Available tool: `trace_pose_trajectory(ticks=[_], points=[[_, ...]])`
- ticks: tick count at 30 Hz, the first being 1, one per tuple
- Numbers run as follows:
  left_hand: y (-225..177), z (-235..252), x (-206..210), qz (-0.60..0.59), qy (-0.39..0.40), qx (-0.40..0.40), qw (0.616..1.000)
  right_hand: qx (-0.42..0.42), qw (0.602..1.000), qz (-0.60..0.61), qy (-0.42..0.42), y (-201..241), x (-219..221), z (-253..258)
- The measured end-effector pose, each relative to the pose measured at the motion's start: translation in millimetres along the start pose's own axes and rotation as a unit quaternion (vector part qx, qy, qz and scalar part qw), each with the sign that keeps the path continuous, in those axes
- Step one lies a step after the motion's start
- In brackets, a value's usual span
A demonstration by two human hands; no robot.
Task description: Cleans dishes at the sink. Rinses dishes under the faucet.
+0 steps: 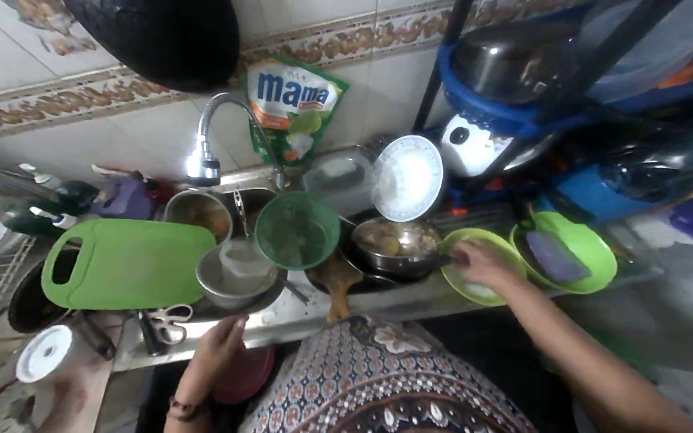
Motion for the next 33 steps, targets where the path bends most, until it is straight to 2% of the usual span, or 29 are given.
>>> trace_pose_trajectory(ticks=[4, 8, 13, 16, 19, 25, 29, 33], points=[[-17.2, 7.9, -6.5, -0.026, -0.022, 0.027, 0.999, 0.056, 0.998, -0.033, 0.007, 16.3, 1.8, -19.4], [-50.8, 20.8, -7.6, -0.082, -0.019, 0.095, 0.992, 0.045, 0.998, -0.042, 0.014, 18.7, 11.7, -17.0], [-135.9, 40.1, 14.6, -0.154, 0.116, 0.142, 0.971, 0.059, 0.998, 0.019, -0.027, 16.6, 9.6, -10.5], [-189.0, 56.9, 49.0, -0.208, 0.225, 0.135, 0.942, 0.049, 0.998, 0.026, -0.034, 8.9, 7.2, -3.8], [-236.1, 77.3, 91.4, -0.197, 0.279, 0.113, 0.933, 0.050, 0.997, 0.032, -0.049, 4.4, 6.1, -0.5], [-315.9, 119.1, 170.6, -0.025, 0.261, 0.162, 0.951, 0.093, 0.995, 0.033, 0.016, 15.2, -2.1, -12.7], [-359.7, 133.2, 207.6, 0.026, 0.210, 0.168, 0.963, 0.070, 0.997, 0.026, -0.023, 11.4, 12.7, -11.8], [-381.5, 149.0, 233.4, 0.034, 0.186, 0.140, 0.972, 0.060, 0.997, 0.020, -0.033, 15.2, 2.4, -9.8]])
Point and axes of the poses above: each hand's wrist, its own z-axis towards the middle knuckle, its own x-axis out of the palm, y = z × x, the point moved 3 cm from there along z, towards the middle knuckle, and after that the axes turned 8 degrees about -x, right-handed, at the moved point
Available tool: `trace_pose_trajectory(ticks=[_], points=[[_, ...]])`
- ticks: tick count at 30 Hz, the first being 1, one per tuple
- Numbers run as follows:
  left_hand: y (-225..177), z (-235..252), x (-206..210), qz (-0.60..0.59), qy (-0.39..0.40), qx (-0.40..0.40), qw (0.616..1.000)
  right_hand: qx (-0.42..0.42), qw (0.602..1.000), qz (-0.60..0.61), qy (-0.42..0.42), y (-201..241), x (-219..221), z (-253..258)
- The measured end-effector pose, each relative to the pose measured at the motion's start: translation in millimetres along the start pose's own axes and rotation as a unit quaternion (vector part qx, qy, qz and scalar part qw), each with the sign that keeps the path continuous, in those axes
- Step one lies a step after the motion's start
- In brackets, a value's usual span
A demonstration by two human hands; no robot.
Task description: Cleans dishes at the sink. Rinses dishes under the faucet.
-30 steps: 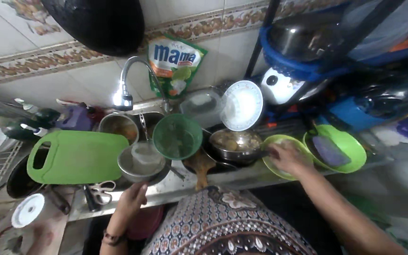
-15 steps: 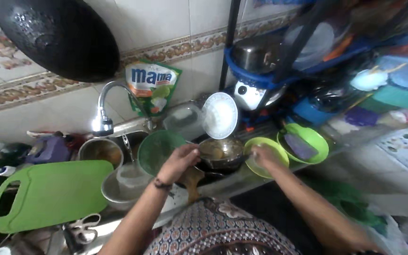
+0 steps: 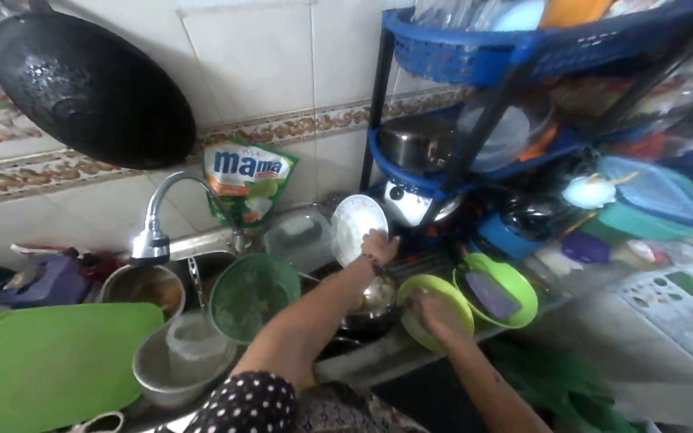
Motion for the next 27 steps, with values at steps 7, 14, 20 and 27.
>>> trace_pose_trajectory(ticks=[7, 14, 20, 27], points=[[-8.1, 18.6, 10.1, 0.069, 0.031, -0.009, 0.997, 0.051, 0.997, -0.044, -0.021, -1.7, -6.3, -3.3], [-19.3, -9.0, -1.9, 0.087, -0.001, -0.039, 0.995, 0.042, 0.998, -0.049, -0.013, -6.2, 7.7, 3.7], [-19.0, -30.0, -29.7, 0.013, -0.072, -0.006, 0.997, 0.027, 0.999, -0.020, -0.027, -12.1, 5.0, 6.8], [20.0, -82.2, -82.0, -0.133, -0.145, 0.065, 0.978, 0.059, 0.998, 0.021, -0.009, -8.8, 2.6, 5.5]])
Point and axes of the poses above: each hand's wrist, its own z-axis towards the middle knuckle, its own x-axis out of the palm, y = z × x, the point moved 3 cm from there along z, towards the middle knuckle, and after that the axes turned 8 degrees about -x, right-handed, at the moved point
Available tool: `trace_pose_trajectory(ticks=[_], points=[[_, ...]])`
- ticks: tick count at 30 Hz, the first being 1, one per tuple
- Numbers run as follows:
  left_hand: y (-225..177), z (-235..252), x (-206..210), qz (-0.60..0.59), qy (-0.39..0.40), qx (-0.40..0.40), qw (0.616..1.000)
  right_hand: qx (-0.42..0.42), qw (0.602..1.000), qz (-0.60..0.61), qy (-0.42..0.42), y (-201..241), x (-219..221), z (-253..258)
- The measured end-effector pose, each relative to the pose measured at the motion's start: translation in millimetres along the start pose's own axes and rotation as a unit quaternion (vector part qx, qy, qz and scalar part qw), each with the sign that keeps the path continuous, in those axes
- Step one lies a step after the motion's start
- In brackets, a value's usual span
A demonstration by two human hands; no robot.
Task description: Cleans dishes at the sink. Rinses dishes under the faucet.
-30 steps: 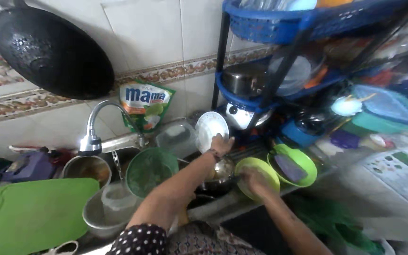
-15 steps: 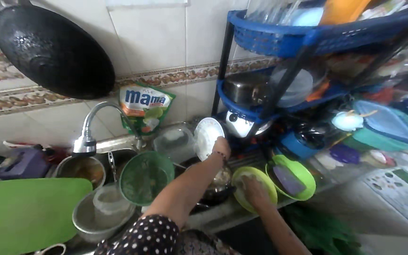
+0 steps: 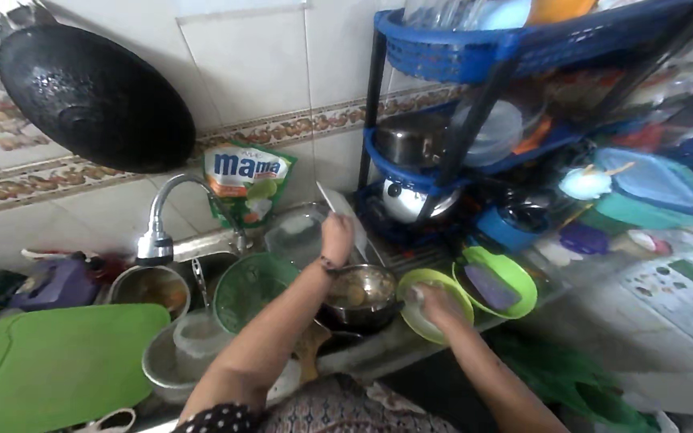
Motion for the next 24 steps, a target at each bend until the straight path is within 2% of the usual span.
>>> trace_pose_trajectory(ticks=[3, 7, 12, 15, 18, 21, 24], points=[[28.7, -6.8, -28.5, -0.135, -0.019, 0.002, 0.991, -0.009, 1.000, 0.005, -0.009, 3.4, -0.9, -1.3], [62.5, -28.3, -67.9, -0.294, -0.036, 0.012, 0.955, 0.011, 1.000, -0.002, -0.018, 6.1, -5.2, -4.2], [88.7, -52.4, -104.9, -0.395, -0.116, -0.027, 0.911, 0.007, 1.000, -0.016, 0.008, 5.7, -14.1, -4.0], [103.2, -62.1, -119.1, -0.412, -0.142, -0.026, 0.900, -0.010, 0.999, 0.015, -0.026, 16.9, -42.2, -15.8], [111.7, -68.2, -124.5, -0.428, -0.162, -0.017, 0.889, -0.060, 0.993, 0.046, -0.094, 47.1, -75.7, -24.1], [109.6, -75.7, -124.5, -0.422, -0.177, -0.006, 0.889, -0.100, 0.978, 0.124, -0.133, 105.8, -98.8, -31.7], [103.2, -83.5, -122.6, -0.386, -0.180, 0.020, 0.905, -0.161, 0.956, 0.191, -0.153, 164.8, -103.3, -29.1]])
Point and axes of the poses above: each hand's wrist, its own z-axis towards the middle knuckle, its own x-axis out of the palm, y = z × x, the point moved 3 cm from there along z, towards the middle knuckle, and after that the axes turned 8 degrees about -x, right-handed, at the moved point
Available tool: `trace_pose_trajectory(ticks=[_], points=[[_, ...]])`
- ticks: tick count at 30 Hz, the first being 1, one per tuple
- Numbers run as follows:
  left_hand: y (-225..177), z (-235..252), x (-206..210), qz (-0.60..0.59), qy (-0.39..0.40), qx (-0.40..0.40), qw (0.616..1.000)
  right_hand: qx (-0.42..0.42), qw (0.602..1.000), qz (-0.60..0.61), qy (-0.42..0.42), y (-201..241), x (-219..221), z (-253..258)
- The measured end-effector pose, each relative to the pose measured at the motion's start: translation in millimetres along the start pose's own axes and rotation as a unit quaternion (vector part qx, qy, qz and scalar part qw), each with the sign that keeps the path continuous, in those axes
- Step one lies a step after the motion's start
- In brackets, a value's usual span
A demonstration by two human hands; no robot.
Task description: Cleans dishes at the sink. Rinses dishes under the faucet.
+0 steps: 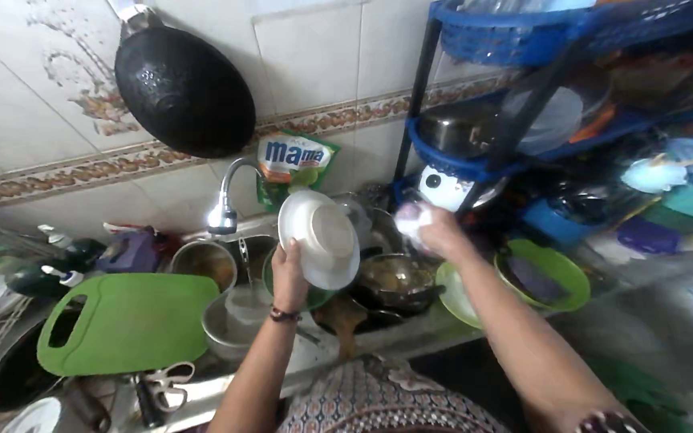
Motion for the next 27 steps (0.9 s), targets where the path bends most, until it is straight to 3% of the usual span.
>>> trace_pose_trajectory(ticks=[4, 10, 14, 18, 21, 27], points=[[-5.3, -11.3, 2.7, 0.094, 0.039, 0.055, 0.993, -0.052, 0.996, 0.070, 0.030, 39.6, 40.3, 44.8], [-11.4, -13.6, 2.9, 0.215, 0.074, 0.119, 0.967, -0.075, 0.990, -0.044, 0.109, 90.5, 77.3, 61.6], [-13.4, 4.0, -0.3, 0.215, 0.093, 0.113, 0.966, -0.248, 0.962, -0.111, 0.022, 125.8, 98.1, 27.2], [-15.4, 16.6, -5.6, 0.071, 0.132, 0.084, 0.985, -0.421, 0.895, -0.093, -0.118, 127.4, 128.0, -10.5], [-15.3, 21.2, -10.3, -0.008, 0.131, 0.027, 0.991, -0.451, 0.874, -0.087, -0.156, 115.8, 140.6, -30.9], [-11.2, 28.8, -21.5, -0.032, 0.058, -0.037, 0.997, -0.485, 0.840, -0.090, -0.225, 59.5, 152.7, -60.2]])
Point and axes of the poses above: each hand's wrist, its own z-axis towards the middle knuckle, its own x-axis out of the palm, y = z × x, the point moved 3 cm from there along z, towards the middle knuckle, and after that the axes turned 8 degrees about -x, right-handed, at the moved point
